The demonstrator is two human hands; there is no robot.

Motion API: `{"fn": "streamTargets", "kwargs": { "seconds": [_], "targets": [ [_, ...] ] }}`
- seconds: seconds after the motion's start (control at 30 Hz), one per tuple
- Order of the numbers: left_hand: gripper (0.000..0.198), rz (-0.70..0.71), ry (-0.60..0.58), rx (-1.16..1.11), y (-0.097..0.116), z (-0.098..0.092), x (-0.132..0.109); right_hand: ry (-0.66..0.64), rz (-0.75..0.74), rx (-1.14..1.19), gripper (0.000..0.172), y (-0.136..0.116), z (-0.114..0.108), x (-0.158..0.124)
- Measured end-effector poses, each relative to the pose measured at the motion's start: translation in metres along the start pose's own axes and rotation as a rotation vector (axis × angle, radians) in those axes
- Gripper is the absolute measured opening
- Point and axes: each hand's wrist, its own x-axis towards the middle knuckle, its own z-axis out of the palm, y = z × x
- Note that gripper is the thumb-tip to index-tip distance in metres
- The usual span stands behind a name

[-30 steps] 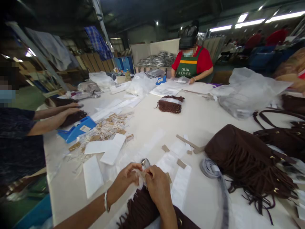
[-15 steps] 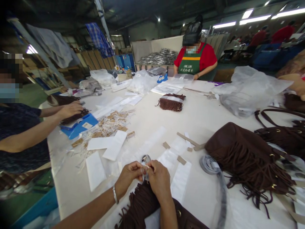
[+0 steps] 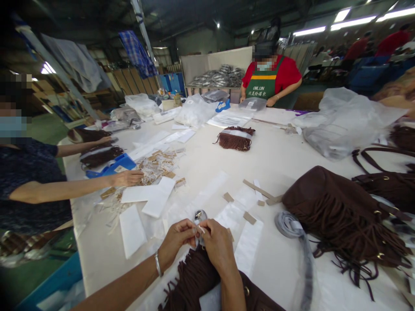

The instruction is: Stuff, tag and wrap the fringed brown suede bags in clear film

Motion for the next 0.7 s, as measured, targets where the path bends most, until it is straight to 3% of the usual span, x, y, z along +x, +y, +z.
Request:
{"fn": "streamTargets", "kwargs": {
  "seconds": [0.3, 0.57, 0.63, 0.7],
  "targets": [
    [0.022, 0.010, 0.001, 0.012, 0.0007, 0.0000, 0.0001, 0.000, -0.006, -0.083, 0.022, -0.0022, -0.0018, -0.0017],
    [0.012, 0.052, 0.129, -0.046, 0.0040, 0.0031, -0.0047, 0.046, -0.035, -0.160, 0.015, 0.0014, 0.0018, -0.0031],
    [0.010, 0.044, 0.089, -0.101, 0.0063, 0.0038, -0.0069, 0.075, -0.056, -0.184, 0.015, 0.0014, 0.0043, -0.0026],
    [0.011, 0.000, -0.038, -0.161, 0.0092, 0.0040, -0.0092, 0.089, -0.085, -0.203, 0.017, 0.0016, 0.0057, -0.0023]
  ]
}}
